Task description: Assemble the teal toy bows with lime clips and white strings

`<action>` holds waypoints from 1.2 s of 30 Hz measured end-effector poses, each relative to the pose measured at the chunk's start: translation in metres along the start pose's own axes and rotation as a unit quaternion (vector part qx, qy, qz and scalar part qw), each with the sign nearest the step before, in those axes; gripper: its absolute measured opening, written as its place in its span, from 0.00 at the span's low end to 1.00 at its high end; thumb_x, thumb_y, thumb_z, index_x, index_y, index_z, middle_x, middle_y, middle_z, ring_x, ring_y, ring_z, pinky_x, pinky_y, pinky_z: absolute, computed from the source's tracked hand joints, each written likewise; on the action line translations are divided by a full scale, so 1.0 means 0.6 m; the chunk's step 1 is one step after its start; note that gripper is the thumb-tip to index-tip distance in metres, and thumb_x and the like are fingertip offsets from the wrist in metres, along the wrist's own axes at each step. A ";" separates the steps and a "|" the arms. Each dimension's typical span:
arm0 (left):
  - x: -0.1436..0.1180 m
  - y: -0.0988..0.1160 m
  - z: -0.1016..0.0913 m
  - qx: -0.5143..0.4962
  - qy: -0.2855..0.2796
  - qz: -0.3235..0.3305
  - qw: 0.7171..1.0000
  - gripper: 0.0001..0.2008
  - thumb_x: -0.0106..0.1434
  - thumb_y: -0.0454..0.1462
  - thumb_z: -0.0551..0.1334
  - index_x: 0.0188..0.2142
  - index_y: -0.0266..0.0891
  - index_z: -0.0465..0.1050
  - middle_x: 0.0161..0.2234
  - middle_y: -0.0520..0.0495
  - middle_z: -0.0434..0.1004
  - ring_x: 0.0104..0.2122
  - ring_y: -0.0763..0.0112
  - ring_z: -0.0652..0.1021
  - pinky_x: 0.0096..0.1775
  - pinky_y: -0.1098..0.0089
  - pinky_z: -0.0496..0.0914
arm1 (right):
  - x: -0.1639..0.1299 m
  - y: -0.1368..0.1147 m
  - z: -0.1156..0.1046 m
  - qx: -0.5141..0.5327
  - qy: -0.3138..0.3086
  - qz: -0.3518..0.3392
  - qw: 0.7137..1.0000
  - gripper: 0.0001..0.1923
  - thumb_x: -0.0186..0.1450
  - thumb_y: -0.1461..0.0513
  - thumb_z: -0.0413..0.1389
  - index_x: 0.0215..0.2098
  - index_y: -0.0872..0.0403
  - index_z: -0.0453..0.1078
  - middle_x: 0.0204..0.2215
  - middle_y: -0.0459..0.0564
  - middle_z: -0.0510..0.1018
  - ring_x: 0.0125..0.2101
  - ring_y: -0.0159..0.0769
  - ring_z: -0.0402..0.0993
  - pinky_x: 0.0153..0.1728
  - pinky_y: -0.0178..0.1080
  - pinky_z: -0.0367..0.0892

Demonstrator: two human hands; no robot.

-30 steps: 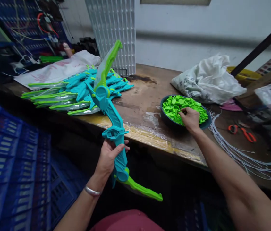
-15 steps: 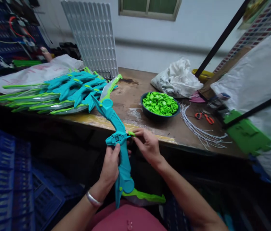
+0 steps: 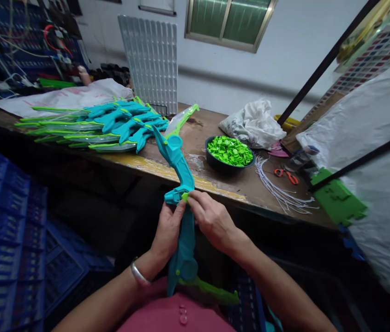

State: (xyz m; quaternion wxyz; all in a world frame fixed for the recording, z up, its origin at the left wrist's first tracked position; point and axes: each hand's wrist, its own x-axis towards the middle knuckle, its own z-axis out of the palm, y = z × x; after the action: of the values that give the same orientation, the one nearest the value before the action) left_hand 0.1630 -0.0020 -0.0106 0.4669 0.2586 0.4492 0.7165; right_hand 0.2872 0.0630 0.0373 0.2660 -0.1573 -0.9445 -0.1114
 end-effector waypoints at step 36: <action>0.065 -0.042 -0.009 -0.080 -0.128 -0.133 0.979 0.20 0.75 0.47 0.55 0.62 0.46 0.69 0.62 0.46 0.73 0.62 0.58 0.71 0.66 0.58 0.61 | 0.006 0.080 0.059 0.064 0.113 0.078 0.988 0.17 0.65 0.60 0.67 0.49 0.56 0.71 0.33 0.53 0.79 0.32 0.38 0.77 0.31 0.39 0.76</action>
State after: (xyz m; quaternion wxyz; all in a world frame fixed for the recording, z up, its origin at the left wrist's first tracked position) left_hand 0.1527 0.0349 -0.0372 0.6311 0.2481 0.3569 0.6425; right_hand 0.2848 0.1186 0.0161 0.3886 -0.1995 -0.8983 -0.0465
